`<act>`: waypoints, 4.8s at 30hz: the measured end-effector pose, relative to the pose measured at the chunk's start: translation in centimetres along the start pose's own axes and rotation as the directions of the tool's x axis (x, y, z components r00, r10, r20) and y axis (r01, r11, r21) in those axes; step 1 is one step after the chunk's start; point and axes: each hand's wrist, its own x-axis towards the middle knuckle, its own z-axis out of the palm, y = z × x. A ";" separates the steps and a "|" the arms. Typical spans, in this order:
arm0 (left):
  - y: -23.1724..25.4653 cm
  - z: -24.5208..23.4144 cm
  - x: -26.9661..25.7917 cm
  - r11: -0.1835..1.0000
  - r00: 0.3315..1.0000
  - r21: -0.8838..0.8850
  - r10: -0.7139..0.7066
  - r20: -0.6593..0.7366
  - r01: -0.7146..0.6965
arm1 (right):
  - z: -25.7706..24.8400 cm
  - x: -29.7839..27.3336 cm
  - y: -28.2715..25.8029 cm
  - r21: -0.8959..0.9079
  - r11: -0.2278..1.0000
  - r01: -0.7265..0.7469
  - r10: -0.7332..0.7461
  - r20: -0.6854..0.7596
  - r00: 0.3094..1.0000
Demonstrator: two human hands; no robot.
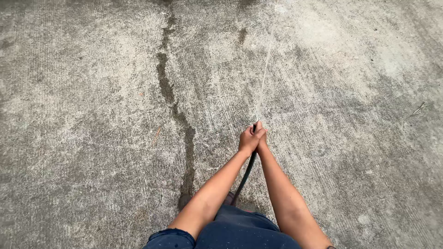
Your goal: Spraying water onto a concrete floor using a hose.
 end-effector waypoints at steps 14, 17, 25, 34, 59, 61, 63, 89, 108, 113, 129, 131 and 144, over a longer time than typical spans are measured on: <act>-0.3 -9.4 -0.7 0.996 0.987 0.063 -0.048 -0.157 0.058 | 11.4 -5.2 -4.4 -0.052 0.993 -0.106 0.108 0.040 0.993; -1.9 -11.8 -0.5 0.999 0.979 -0.009 -0.049 -0.200 0.048 | 14.3 -5.7 -3.5 -0.036 0.998 -0.053 0.056 0.085 0.995; -3.8 -16.6 -0.9 0.991 0.949 0.070 -0.092 -0.302 0.118 | 19.3 -7.3 -2.6 -0.362 0.889 0.280 -0.189 0.267 0.945; -3.4 -15.0 -0.7 0.990 0.949 0.043 -0.119 -0.292 0.137 | 17.7 -5.4 -0.9 -0.437 0.871 0.225 -0.140 0.219 0.966; 3.7 14.7 -2.3 0.996 0.993 0.080 0.020 0.113 -0.029 | -15.7 -1.3 -4.8 -0.004 0.999 0.043 -0.042 -0.233 0.972; 3.2 16.1 -2.1 0.998 0.991 0.038 0.040 0.125 -0.045 | -17.0 -1.2 -4.6 -0.072 0.990 0.119 -0.131 -0.203 0.970; 2.5 17.3 -1.7 0.991 0.994 0.131 -0.012 0.105 -0.002 | -17.9 -1.0 -4.4 -0.119 0.987 0.109 -0.134 -0.229 0.964; -0.2 15.6 -3.4 0.982 0.994 0.161 -0.103 0.028 0.098 | -15.0 -1.2 2.1 0.088 0.991 -0.099 0.107 -0.099 0.989; -0.4 17.3 -4.4 0.987 0.992 0.130 -0.105 0.076 0.095 | -17.0 -4.6 -1.7 0.141 0.981 -0.130 0.145 -0.108 0.983; -1.8 16.1 -3.6 0.988 0.995 0.120 -0.100 0.027 0.096 | -15.5 -3.7 -0.3 0.226 0.956 -0.186 0.205 -0.064 0.977; -1.0 12.2 -3.0 0.986 0.989 0.094 -0.129 -0.073 0.136 | -10.5 -2.7 -1.8 -0.037 0.994 -0.106 0.106 -0.009 0.994; -0.9 12.4 -3.0 0.988 0.990 0.093 -0.115 -0.076 0.122 | -10.7 -1.7 -0.7 -0.028 0.990 -0.140 0.139 -0.032 0.990; -0.8 15.9 -1.7 0.989 0.999 0.140 -0.052 -0.009 0.053 | -14.8 -0.9 -0.8 0.123 0.988 -0.089 0.103 -0.116 0.988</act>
